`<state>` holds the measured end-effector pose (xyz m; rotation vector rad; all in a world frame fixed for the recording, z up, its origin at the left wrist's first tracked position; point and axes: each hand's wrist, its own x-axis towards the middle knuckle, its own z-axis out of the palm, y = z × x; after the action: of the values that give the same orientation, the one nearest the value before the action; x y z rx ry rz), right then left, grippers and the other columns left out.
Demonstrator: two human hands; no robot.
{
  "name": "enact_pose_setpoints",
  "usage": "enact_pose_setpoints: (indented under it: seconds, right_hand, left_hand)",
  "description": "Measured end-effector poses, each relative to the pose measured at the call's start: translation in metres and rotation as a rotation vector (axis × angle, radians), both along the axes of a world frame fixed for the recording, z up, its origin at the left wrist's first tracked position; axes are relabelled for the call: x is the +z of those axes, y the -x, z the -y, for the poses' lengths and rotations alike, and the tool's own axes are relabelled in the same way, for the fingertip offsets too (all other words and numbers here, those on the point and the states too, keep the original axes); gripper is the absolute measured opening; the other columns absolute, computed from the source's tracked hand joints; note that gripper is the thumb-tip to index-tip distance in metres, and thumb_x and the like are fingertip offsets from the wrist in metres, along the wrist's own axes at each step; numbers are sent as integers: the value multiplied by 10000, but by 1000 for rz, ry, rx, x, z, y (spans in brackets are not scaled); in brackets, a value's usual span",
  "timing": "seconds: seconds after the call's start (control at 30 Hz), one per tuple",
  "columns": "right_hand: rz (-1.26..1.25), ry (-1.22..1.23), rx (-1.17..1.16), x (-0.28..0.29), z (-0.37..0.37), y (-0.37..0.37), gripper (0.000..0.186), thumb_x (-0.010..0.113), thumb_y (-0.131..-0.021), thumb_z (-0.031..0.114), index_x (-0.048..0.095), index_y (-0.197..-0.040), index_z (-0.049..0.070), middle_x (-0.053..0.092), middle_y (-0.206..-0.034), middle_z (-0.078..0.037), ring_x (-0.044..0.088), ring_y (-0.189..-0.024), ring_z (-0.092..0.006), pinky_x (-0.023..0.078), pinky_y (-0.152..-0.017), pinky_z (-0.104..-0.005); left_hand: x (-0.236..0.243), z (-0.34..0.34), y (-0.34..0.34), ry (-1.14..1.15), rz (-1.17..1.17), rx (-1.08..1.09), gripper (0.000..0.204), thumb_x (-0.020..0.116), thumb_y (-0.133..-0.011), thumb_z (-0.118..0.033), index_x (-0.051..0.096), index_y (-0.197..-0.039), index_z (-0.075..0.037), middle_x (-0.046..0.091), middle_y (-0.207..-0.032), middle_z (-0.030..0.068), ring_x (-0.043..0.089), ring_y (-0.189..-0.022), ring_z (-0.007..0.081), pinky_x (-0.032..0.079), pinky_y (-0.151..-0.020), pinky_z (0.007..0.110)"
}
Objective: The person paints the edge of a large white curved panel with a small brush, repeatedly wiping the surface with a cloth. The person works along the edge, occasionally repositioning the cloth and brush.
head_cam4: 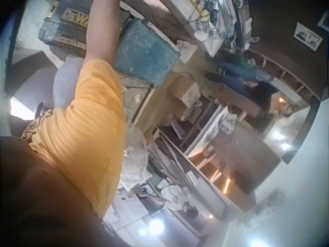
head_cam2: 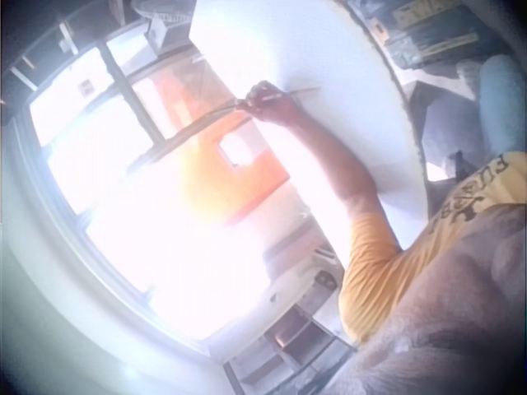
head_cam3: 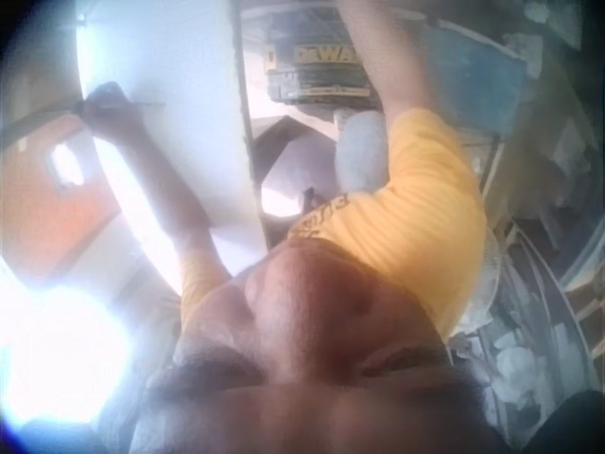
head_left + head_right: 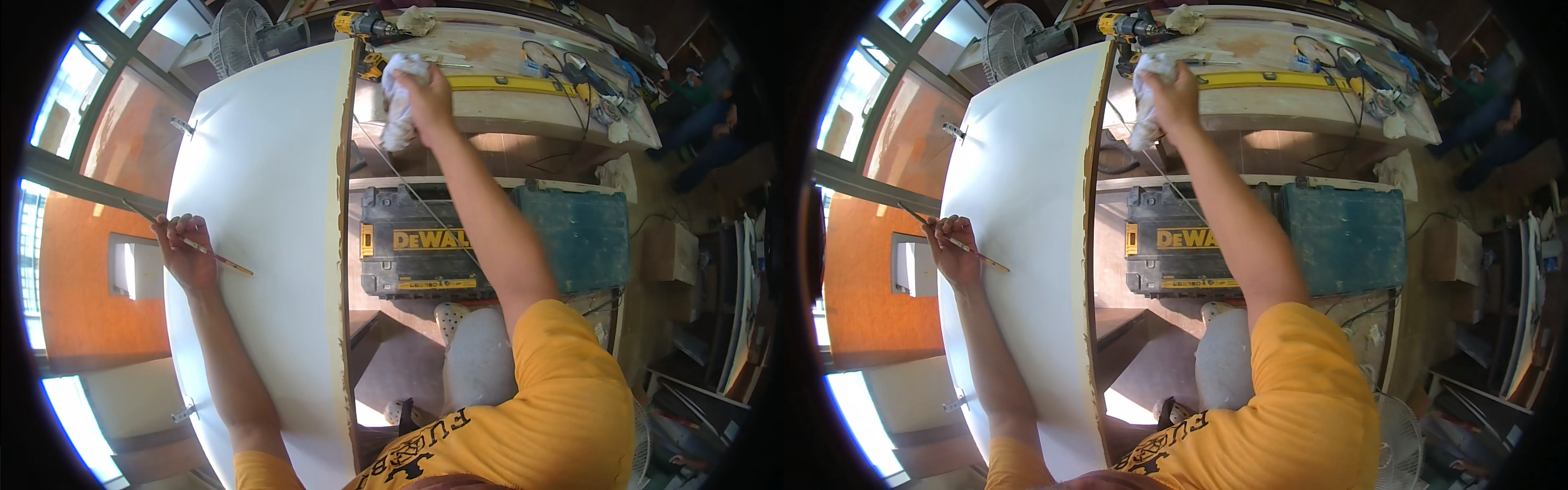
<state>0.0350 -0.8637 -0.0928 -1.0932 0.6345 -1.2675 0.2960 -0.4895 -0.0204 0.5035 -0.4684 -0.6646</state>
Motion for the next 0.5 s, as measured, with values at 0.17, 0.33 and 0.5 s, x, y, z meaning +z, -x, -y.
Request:
enact_pose_setpoints:
  seconds: [0.17,0.33,0.5]
  right_hand:
    - [-122,134,-123,-3,-46,-46,305,814,-882,230,701,-1046,-2,732,-917,-70,643,-841,-136,508,-767,-298]
    - [-76,163,-47,-6,-73,-48,330,718,-976,299,718,-1041,-25,712,-864,-63,573,-780,-103,484,-721,-295]
    - [-193,208,-147,-7,-57,-58,272,679,-959,241,720,-986,-27,690,-786,-177,637,-709,-263,497,-694,-373]
  left_hand:
    - [3,-8,-1,-76,33,74,223,571,-1086,-309,610,-1107,-91,512,-744,-30,552,-814,132,491,-835,321]
    - [4,-3,5,-127,41,102,242,561,-1091,-313,593,-1137,-78,516,-749,-19,545,-805,132,492,-811,305]
    - [4,6,13,-248,28,76,241,553,-1097,-295,586,-1145,-61,508,-718,-12,522,-766,132,481,-770,298]
